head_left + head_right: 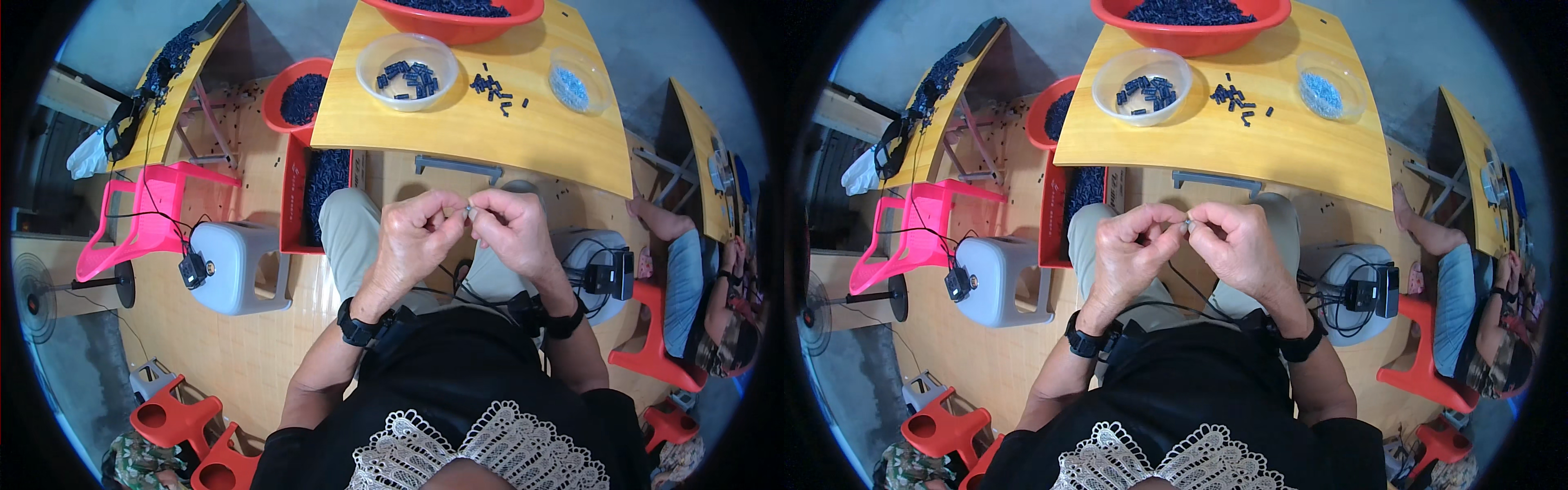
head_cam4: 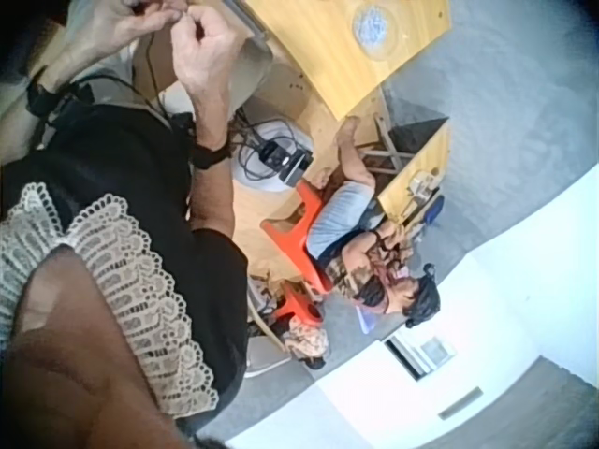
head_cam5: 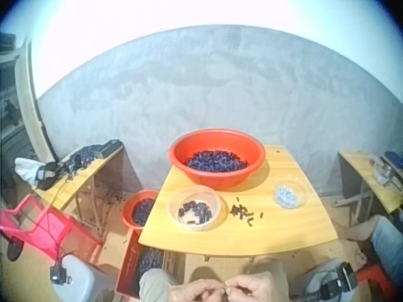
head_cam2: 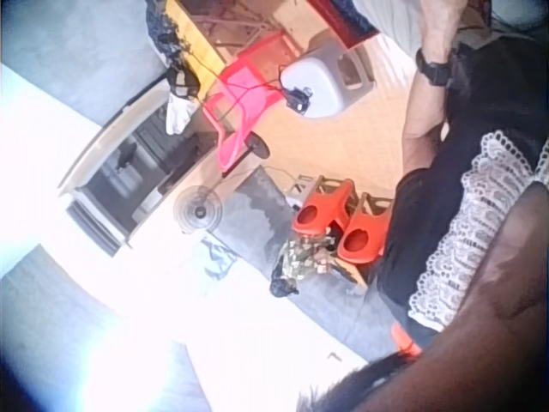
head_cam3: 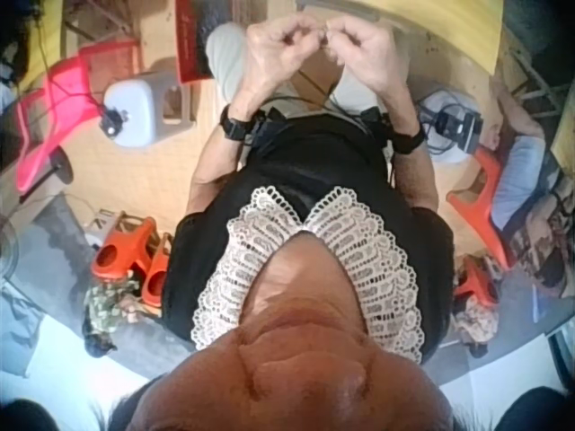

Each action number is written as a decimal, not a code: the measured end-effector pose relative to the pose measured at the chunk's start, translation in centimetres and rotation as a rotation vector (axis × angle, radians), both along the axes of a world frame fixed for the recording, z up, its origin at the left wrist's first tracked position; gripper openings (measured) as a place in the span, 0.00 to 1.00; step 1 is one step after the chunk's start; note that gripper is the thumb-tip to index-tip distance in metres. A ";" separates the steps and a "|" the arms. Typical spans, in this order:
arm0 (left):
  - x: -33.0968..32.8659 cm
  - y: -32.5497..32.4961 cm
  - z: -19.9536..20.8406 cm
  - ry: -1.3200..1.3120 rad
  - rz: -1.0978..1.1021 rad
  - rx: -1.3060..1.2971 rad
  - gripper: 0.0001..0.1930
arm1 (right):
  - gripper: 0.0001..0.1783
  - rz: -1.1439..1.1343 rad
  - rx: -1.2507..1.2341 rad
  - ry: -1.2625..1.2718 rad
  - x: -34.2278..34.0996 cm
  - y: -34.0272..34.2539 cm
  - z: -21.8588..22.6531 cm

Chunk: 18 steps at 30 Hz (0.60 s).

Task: Assembling small plastic components by inserting metal pins into blue plastic housings.

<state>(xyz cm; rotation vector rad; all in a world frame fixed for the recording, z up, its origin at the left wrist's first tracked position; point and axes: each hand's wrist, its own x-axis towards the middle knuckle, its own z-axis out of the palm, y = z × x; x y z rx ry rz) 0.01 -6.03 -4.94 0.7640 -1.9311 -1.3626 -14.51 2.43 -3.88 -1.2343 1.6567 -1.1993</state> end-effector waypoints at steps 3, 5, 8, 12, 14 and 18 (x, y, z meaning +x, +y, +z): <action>-0.5 0.4 0.0 0.057 0.044 -0.104 0.05 | 0.05 -0.053 -0.036 -0.004 0.2 -0.2 -0.1; -0.6 0.2 -0.8 0.089 0.052 -0.210 0.05 | 0.05 -0.089 -0.060 -0.046 0.3 -0.1 -0.1; -0.8 0.1 -1.2 0.119 0.074 -0.299 0.05 | 0.06 -0.078 -0.037 -0.065 0.3 -0.1 -0.2; -0.7 0.3 -0.8 0.118 0.065 -0.142 0.05 | 0.06 -0.128 -0.084 -0.093 0.5 -0.1 -0.4; -0.6 0.4 -0.8 0.128 0.067 -0.015 0.04 | 0.06 -0.148 -0.100 -0.116 0.8 -0.1 -0.4; -0.5 0.3 -1.3 0.192 0.090 0.165 0.03 | 0.07 -0.164 -0.068 -0.208 1.1 -0.2 -0.2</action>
